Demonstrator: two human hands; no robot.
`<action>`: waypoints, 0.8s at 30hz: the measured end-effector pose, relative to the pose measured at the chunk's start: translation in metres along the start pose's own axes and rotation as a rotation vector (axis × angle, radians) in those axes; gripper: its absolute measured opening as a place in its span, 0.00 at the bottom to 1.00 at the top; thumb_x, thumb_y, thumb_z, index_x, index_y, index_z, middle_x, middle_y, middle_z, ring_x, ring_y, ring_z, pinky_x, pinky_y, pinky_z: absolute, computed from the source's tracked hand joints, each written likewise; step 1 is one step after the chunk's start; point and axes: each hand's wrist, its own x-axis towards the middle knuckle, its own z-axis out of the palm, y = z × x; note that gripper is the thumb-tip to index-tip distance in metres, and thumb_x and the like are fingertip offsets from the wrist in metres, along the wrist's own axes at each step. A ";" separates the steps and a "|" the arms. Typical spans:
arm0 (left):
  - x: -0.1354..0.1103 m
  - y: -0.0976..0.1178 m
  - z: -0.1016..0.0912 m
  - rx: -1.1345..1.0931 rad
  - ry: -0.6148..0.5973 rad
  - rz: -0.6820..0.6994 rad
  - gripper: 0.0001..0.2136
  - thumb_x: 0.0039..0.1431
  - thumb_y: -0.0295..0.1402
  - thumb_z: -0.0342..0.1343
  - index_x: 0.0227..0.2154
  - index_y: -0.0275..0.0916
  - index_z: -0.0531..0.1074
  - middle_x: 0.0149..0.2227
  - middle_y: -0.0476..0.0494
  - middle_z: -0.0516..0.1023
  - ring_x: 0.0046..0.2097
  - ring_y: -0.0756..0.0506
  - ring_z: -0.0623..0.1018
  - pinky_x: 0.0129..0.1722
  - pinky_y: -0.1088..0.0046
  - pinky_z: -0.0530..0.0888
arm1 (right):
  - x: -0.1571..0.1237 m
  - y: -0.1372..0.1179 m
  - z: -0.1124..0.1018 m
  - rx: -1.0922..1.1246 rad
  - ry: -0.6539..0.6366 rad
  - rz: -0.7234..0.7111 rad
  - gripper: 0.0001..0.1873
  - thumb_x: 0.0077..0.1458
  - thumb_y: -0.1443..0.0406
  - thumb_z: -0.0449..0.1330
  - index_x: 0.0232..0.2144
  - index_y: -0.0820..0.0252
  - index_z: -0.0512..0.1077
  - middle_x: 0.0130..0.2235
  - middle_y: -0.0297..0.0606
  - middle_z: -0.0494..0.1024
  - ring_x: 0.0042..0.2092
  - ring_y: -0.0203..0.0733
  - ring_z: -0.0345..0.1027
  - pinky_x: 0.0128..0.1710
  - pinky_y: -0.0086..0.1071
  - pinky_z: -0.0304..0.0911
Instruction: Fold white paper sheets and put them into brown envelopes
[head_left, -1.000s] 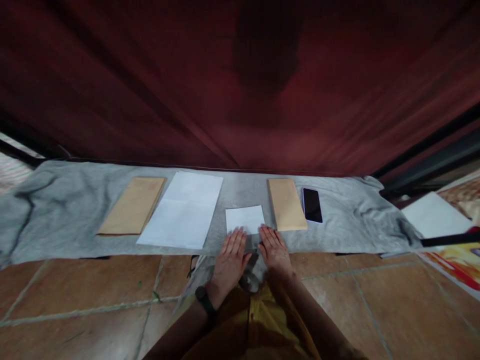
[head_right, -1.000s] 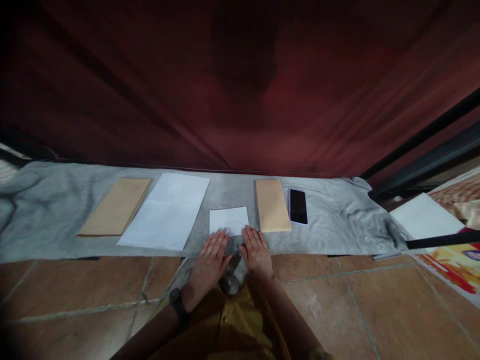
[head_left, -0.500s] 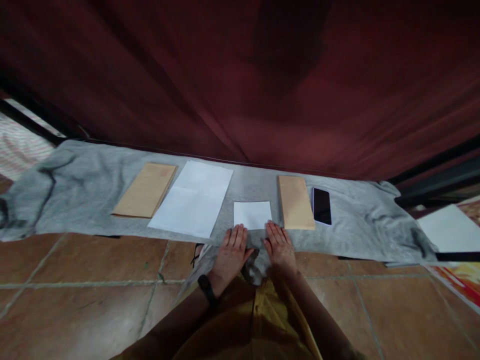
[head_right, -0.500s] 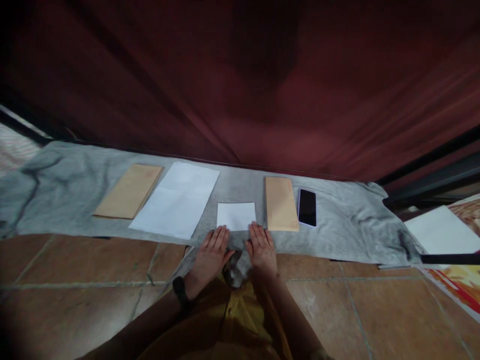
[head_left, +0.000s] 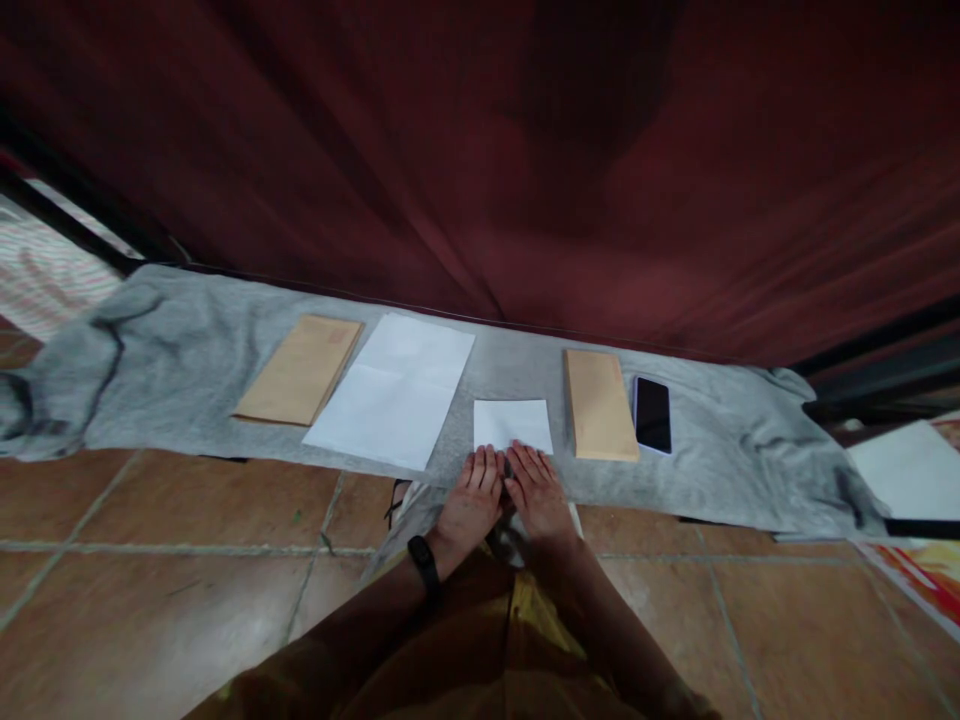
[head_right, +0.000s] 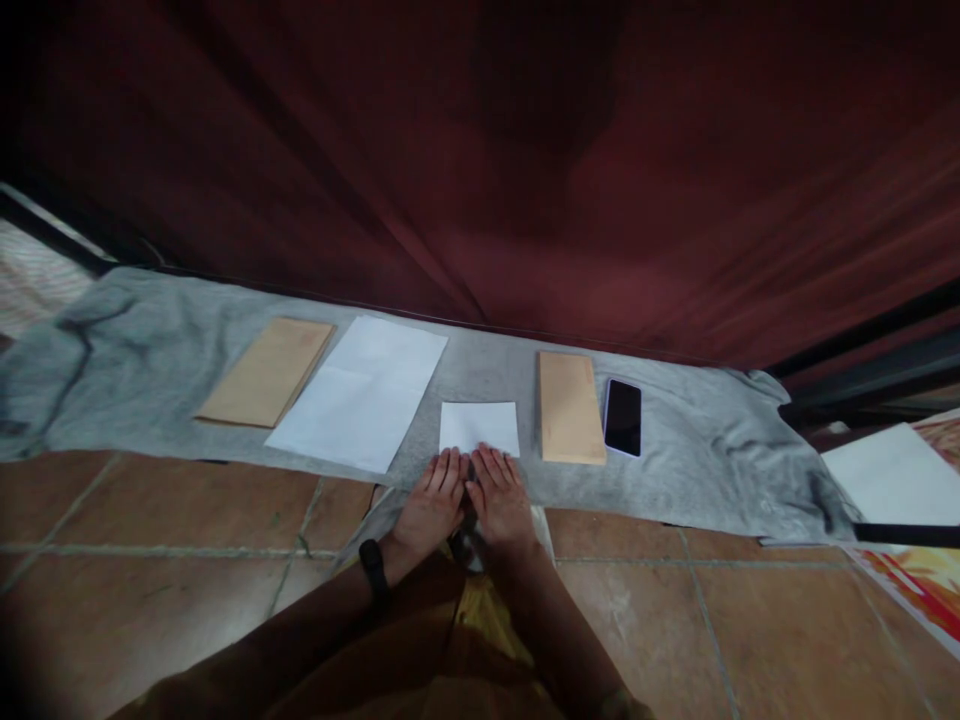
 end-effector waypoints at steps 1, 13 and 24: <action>0.000 0.000 0.000 0.005 -0.007 0.000 0.35 0.66 0.37 0.49 0.70 0.25 0.47 0.69 0.22 0.58 0.71 0.33 0.58 0.69 0.49 0.56 | 0.000 0.002 0.001 -0.008 0.005 0.014 0.27 0.71 0.62 0.44 0.69 0.61 0.57 0.68 0.46 0.62 0.70 0.48 0.53 0.70 0.53 0.49; 0.002 -0.002 0.002 -0.013 -0.013 -0.013 0.35 0.67 0.42 0.51 0.71 0.29 0.48 0.69 0.24 0.59 0.71 0.33 0.59 0.69 0.50 0.58 | 0.014 0.030 -0.004 -0.113 0.139 0.180 0.26 0.72 0.61 0.44 0.66 0.66 0.62 0.66 0.50 0.66 0.69 0.51 0.56 0.67 0.51 0.53; 0.003 -0.004 -0.004 0.015 -0.037 0.007 0.31 0.68 0.38 0.50 0.68 0.25 0.55 0.69 0.23 0.59 0.70 0.32 0.60 0.68 0.52 0.60 | 0.048 0.025 0.012 -0.115 0.147 0.195 0.27 0.71 0.63 0.46 0.67 0.69 0.59 0.70 0.54 0.58 0.70 0.53 0.52 0.67 0.52 0.52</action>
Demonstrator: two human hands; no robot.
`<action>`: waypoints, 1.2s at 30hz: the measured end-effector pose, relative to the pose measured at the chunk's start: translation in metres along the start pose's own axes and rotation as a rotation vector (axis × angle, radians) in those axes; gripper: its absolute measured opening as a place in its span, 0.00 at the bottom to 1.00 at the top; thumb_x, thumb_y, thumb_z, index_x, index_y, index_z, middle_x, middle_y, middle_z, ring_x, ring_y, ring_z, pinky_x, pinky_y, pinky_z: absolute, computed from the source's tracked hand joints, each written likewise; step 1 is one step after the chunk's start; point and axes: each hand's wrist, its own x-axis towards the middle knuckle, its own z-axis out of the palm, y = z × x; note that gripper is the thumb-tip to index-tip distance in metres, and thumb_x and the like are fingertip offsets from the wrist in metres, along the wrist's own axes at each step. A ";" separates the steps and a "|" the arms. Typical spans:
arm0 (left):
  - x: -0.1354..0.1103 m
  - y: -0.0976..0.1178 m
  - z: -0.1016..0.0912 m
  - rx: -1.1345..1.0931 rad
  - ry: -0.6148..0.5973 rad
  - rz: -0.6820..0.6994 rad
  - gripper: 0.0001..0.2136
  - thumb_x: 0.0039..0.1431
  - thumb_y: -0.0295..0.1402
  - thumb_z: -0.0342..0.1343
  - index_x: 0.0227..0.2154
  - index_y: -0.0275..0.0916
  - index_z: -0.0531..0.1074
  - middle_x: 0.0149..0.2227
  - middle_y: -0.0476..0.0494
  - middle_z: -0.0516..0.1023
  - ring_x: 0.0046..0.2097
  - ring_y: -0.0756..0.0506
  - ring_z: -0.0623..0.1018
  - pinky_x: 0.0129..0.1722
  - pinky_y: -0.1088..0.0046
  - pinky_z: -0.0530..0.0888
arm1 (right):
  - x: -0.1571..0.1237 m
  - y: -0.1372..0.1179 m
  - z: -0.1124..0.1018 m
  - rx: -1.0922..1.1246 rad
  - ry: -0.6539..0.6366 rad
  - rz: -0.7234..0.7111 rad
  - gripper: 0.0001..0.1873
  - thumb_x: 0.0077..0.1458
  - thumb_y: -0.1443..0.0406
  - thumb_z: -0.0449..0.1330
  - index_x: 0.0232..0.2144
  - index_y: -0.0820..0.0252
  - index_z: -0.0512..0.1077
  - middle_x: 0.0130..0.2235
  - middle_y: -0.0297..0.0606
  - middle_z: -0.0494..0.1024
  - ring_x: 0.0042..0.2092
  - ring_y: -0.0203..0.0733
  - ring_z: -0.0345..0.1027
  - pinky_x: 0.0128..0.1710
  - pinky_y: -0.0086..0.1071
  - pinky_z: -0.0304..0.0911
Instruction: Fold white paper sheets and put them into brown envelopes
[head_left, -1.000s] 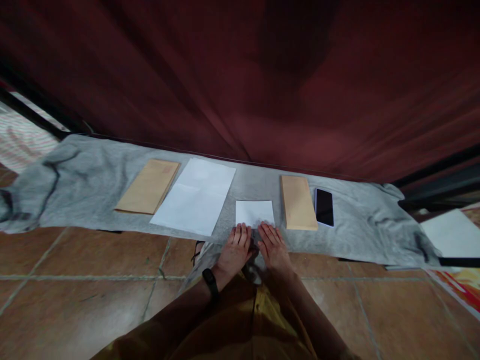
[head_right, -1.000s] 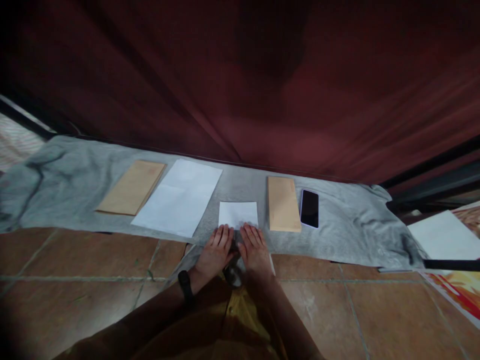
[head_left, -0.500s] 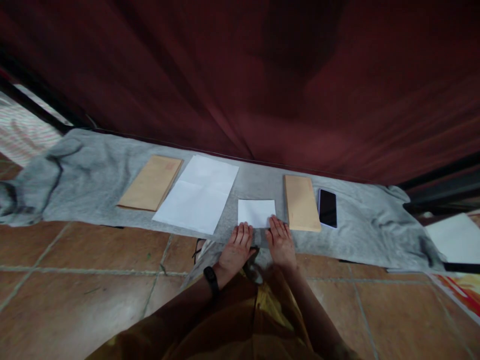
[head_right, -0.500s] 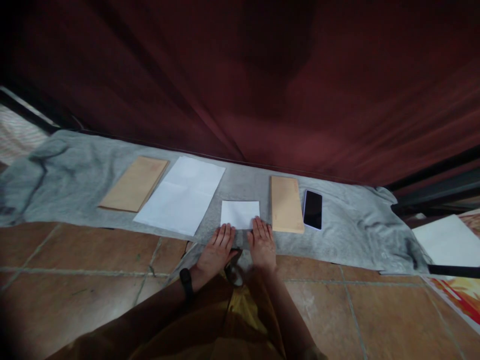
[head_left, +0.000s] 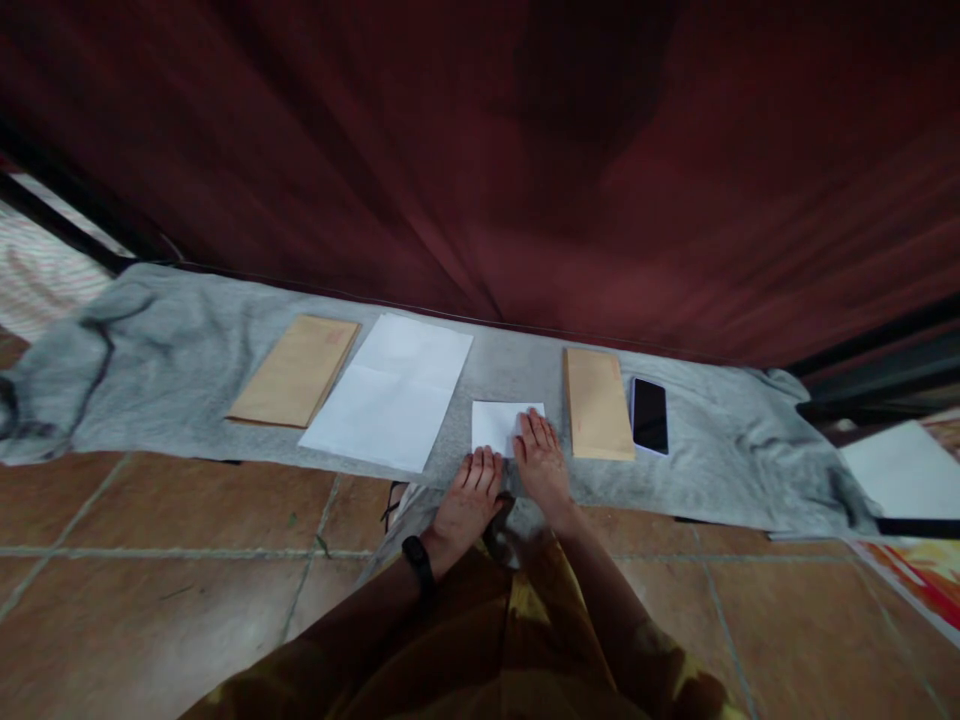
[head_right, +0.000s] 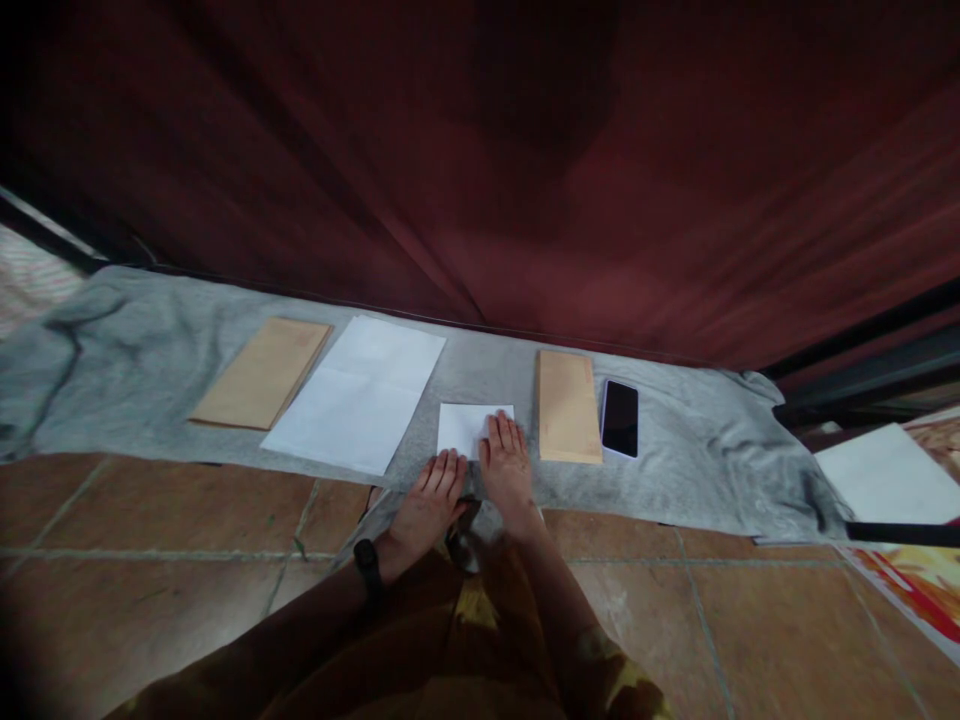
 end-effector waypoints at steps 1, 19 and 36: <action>0.000 0.000 -0.001 0.003 0.002 0.001 0.31 0.68 0.38 0.49 0.68 0.26 0.55 0.69 0.23 0.60 0.70 0.33 0.60 0.68 0.52 0.60 | 0.001 0.000 0.001 -0.017 0.002 0.008 0.28 0.71 0.62 0.47 0.68 0.69 0.58 0.70 0.54 0.57 0.70 0.54 0.51 0.67 0.52 0.52; -0.016 -0.013 -0.015 -0.061 0.094 -0.078 0.29 0.70 0.42 0.45 0.67 0.27 0.58 0.68 0.29 0.63 0.70 0.37 0.61 0.69 0.53 0.58 | -0.003 -0.004 0.005 -0.096 0.030 0.001 0.42 0.67 0.48 0.53 0.70 0.72 0.52 0.71 0.59 0.53 0.71 0.59 0.46 0.67 0.53 0.50; 0.058 -0.037 -0.004 -0.083 0.152 -0.244 0.25 0.71 0.34 0.39 0.65 0.24 0.60 0.67 0.25 0.63 0.70 0.38 0.61 0.68 0.53 0.59 | -0.003 -0.004 0.007 -0.135 0.036 -0.003 0.38 0.68 0.51 0.51 0.70 0.71 0.52 0.71 0.58 0.53 0.70 0.58 0.49 0.67 0.52 0.49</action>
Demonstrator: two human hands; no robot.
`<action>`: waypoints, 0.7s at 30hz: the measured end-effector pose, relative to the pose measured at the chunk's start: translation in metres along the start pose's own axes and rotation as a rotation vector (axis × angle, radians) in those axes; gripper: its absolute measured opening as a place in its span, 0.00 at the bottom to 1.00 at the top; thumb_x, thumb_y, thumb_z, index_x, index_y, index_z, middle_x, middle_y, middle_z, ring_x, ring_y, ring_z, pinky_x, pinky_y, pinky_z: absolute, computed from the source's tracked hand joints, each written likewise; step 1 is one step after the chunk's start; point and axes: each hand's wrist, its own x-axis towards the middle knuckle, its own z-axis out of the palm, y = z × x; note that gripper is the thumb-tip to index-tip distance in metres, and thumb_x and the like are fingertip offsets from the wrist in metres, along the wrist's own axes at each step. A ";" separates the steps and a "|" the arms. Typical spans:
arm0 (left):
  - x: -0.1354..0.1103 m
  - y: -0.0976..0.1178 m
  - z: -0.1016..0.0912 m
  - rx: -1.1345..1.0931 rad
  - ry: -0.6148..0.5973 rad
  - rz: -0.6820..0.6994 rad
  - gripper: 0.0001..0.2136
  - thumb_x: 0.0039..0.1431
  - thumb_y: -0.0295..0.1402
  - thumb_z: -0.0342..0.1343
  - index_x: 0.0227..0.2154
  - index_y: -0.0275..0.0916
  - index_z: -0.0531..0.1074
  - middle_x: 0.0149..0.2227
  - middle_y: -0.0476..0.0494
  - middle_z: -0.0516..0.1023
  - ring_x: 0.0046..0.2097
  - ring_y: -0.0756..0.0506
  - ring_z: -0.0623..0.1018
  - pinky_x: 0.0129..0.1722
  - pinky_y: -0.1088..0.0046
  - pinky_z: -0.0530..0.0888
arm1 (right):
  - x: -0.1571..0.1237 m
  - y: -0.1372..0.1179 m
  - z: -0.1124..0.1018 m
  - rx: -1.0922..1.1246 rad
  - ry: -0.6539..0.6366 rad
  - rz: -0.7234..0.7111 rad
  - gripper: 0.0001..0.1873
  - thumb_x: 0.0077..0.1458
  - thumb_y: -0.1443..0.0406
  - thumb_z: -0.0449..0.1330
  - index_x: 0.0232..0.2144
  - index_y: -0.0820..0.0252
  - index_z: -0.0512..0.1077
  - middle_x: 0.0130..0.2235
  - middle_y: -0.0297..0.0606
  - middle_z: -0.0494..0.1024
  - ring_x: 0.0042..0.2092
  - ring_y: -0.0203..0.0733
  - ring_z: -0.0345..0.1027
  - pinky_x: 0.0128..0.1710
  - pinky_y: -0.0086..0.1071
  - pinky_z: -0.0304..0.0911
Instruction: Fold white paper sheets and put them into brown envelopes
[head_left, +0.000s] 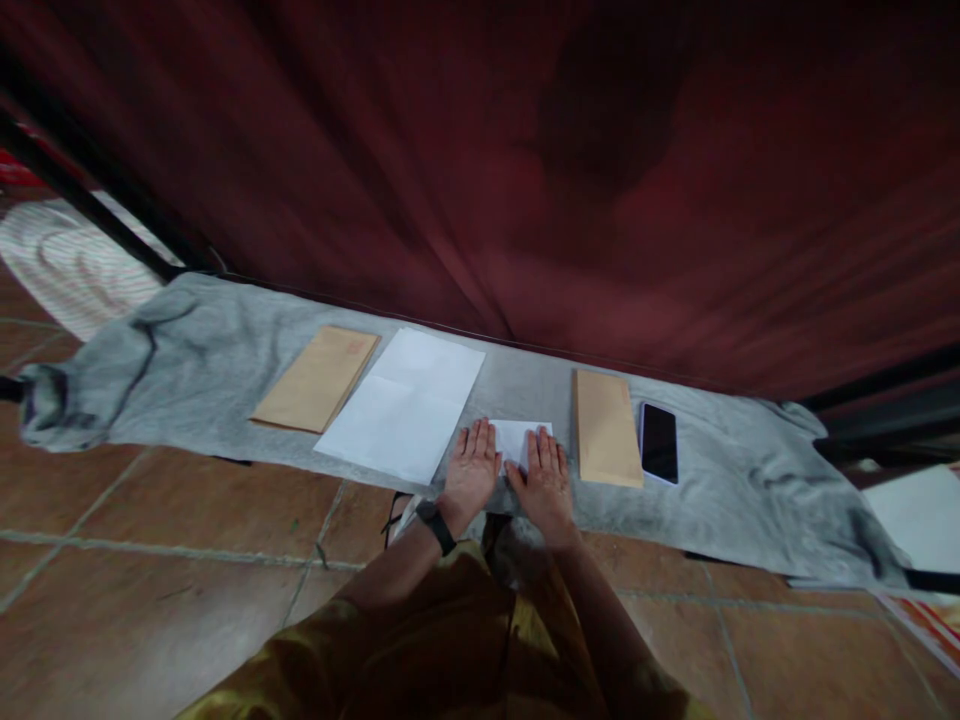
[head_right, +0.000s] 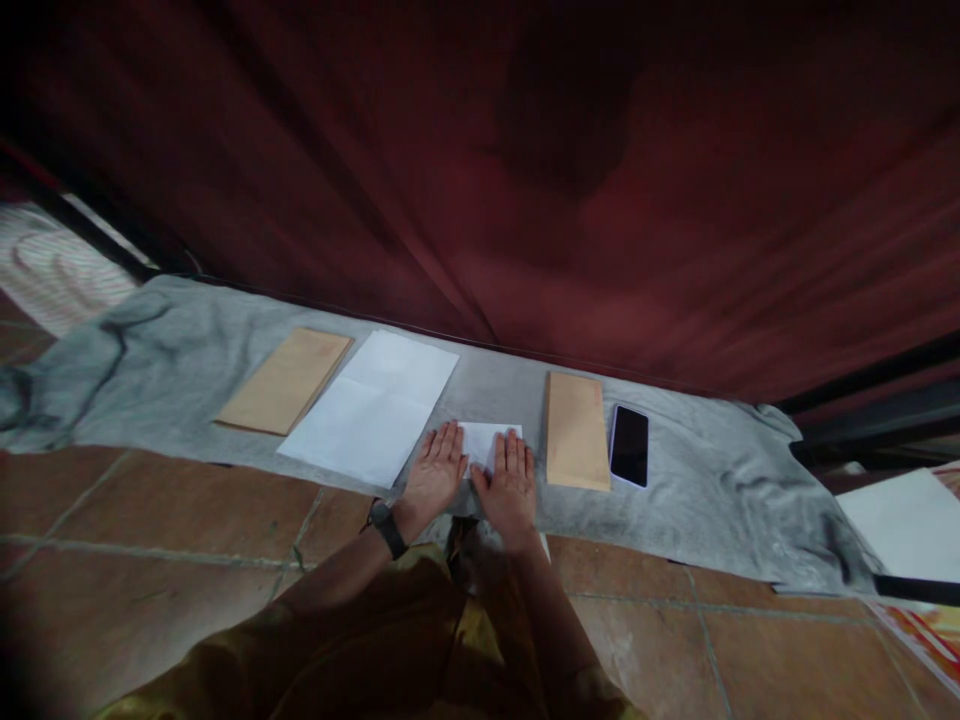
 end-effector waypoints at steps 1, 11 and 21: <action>-0.003 0.001 0.001 0.005 0.002 0.003 0.25 0.71 0.34 0.39 0.65 0.24 0.61 0.67 0.25 0.63 0.70 0.38 0.61 0.68 0.53 0.59 | 0.000 0.000 0.000 0.001 -0.002 0.001 0.38 0.69 0.51 0.50 0.70 0.70 0.52 0.71 0.58 0.53 0.70 0.57 0.49 0.67 0.52 0.48; -0.039 0.002 0.002 0.072 -0.030 0.133 0.25 0.70 0.29 0.43 0.67 0.25 0.56 0.69 0.24 0.60 0.70 0.38 0.60 0.69 0.54 0.59 | -0.001 0.000 -0.001 -0.001 -0.003 0.001 0.36 0.69 0.53 0.50 0.70 0.70 0.53 0.71 0.57 0.54 0.71 0.56 0.48 0.67 0.52 0.49; -0.068 -0.003 -0.009 0.037 -0.080 0.214 0.29 0.70 0.37 0.47 0.70 0.32 0.51 0.72 0.25 0.52 0.72 0.35 0.55 0.69 0.50 0.59 | -0.001 0.003 0.001 -0.017 -0.010 -0.015 0.37 0.69 0.52 0.48 0.70 0.71 0.52 0.71 0.58 0.54 0.70 0.58 0.49 0.66 0.52 0.50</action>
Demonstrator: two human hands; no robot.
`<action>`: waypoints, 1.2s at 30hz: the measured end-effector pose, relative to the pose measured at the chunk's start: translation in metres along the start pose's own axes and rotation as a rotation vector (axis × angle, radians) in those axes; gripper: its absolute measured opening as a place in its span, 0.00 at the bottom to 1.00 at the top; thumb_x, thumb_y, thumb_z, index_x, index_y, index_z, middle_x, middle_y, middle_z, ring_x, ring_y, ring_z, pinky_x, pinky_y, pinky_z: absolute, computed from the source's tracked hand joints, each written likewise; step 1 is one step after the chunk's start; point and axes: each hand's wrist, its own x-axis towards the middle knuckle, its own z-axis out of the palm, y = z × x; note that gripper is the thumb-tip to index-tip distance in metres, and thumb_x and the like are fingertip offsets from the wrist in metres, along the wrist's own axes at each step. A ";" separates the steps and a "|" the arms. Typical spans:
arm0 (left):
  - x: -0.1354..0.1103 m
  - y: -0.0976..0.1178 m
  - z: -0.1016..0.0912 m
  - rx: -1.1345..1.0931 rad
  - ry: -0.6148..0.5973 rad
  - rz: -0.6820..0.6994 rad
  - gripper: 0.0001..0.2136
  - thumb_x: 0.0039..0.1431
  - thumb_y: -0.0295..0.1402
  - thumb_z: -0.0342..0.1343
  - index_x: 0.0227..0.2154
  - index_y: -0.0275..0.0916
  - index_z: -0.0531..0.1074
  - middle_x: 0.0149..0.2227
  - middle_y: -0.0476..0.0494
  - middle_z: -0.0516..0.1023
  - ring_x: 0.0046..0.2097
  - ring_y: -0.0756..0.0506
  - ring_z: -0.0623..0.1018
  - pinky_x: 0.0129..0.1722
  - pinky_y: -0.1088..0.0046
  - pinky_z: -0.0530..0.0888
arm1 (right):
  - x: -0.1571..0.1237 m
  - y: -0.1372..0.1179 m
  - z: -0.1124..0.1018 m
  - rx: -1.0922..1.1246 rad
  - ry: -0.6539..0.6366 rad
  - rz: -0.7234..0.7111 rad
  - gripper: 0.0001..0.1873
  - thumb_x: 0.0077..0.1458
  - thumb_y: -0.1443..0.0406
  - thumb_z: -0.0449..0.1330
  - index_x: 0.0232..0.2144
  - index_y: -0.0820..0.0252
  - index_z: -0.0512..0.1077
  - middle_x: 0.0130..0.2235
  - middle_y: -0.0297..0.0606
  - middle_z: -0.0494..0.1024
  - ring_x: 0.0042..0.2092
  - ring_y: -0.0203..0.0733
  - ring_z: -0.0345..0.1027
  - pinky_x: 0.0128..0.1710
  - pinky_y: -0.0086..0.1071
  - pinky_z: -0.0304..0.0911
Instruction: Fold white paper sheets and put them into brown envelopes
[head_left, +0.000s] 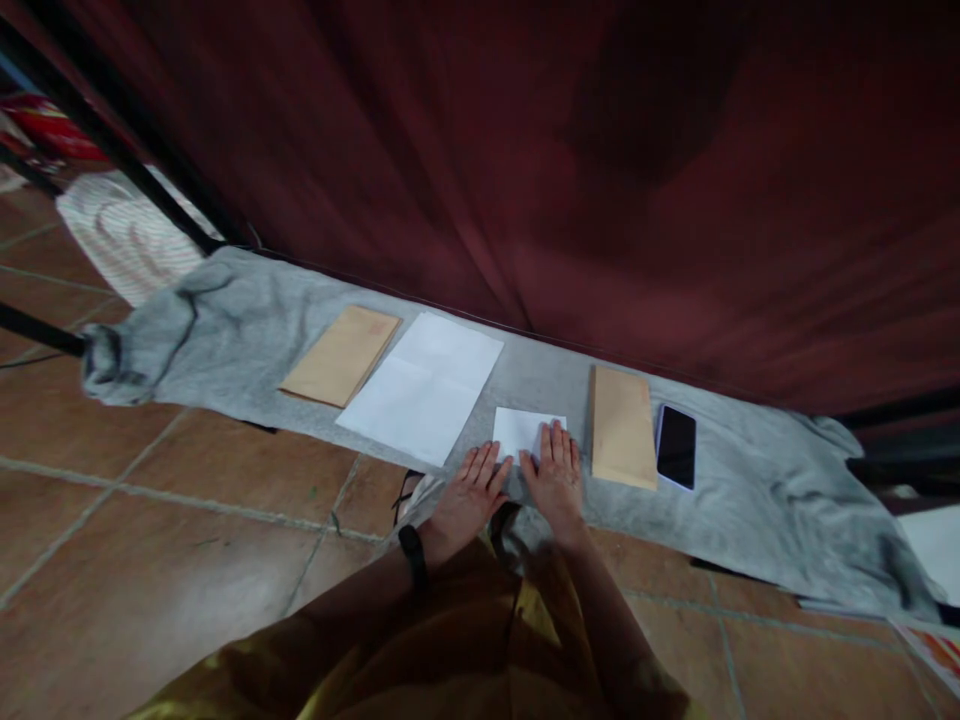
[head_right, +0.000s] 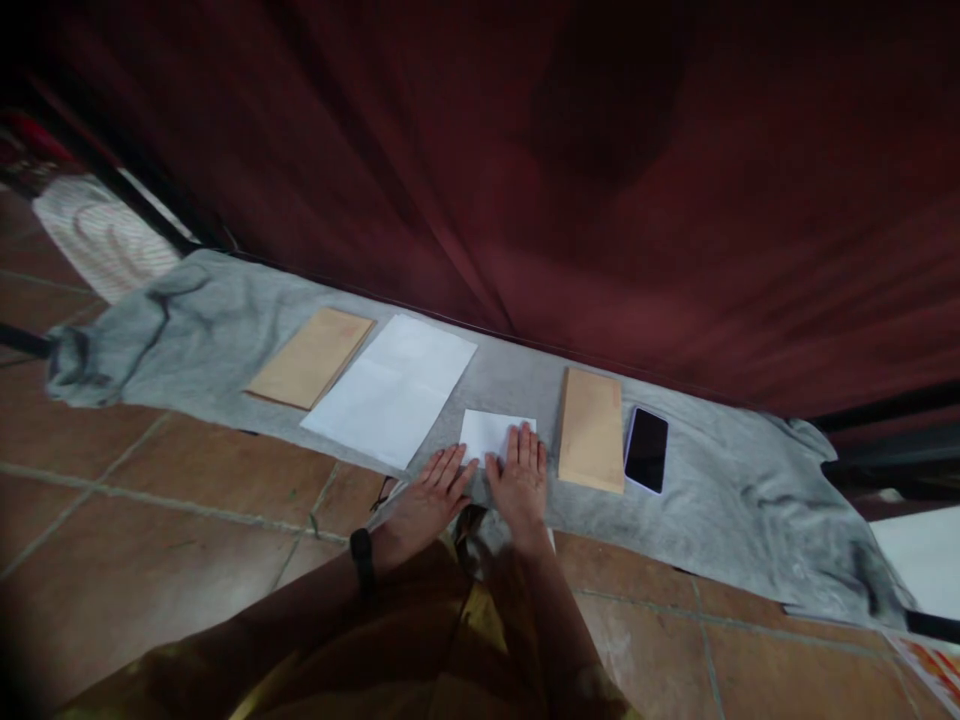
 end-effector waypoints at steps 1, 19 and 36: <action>-0.002 0.001 -0.001 -0.002 -0.003 0.006 0.30 0.70 0.38 0.48 0.70 0.33 0.50 0.72 0.24 0.50 0.72 0.34 0.54 0.69 0.49 0.58 | 0.000 0.001 0.000 0.002 0.000 0.000 0.37 0.69 0.52 0.48 0.70 0.71 0.52 0.71 0.58 0.54 0.70 0.58 0.49 0.66 0.52 0.50; -0.002 0.006 -0.002 0.093 -0.084 0.018 0.29 0.67 0.27 0.45 0.70 0.33 0.50 0.71 0.24 0.54 0.72 0.36 0.54 0.70 0.49 0.58 | -0.007 -0.001 0.001 0.101 0.019 0.008 0.32 0.70 0.58 0.46 0.69 0.69 0.54 0.69 0.57 0.59 0.70 0.54 0.49 0.67 0.55 0.47; -0.005 -0.001 0.003 0.129 -0.009 0.039 0.33 0.64 0.19 0.41 0.72 0.36 0.46 0.71 0.27 0.54 0.71 0.38 0.57 0.70 0.52 0.60 | -0.016 0.015 -0.010 0.213 0.022 0.108 0.37 0.57 0.77 0.45 0.69 0.65 0.56 0.67 0.51 0.64 0.68 0.47 0.55 0.66 0.48 0.56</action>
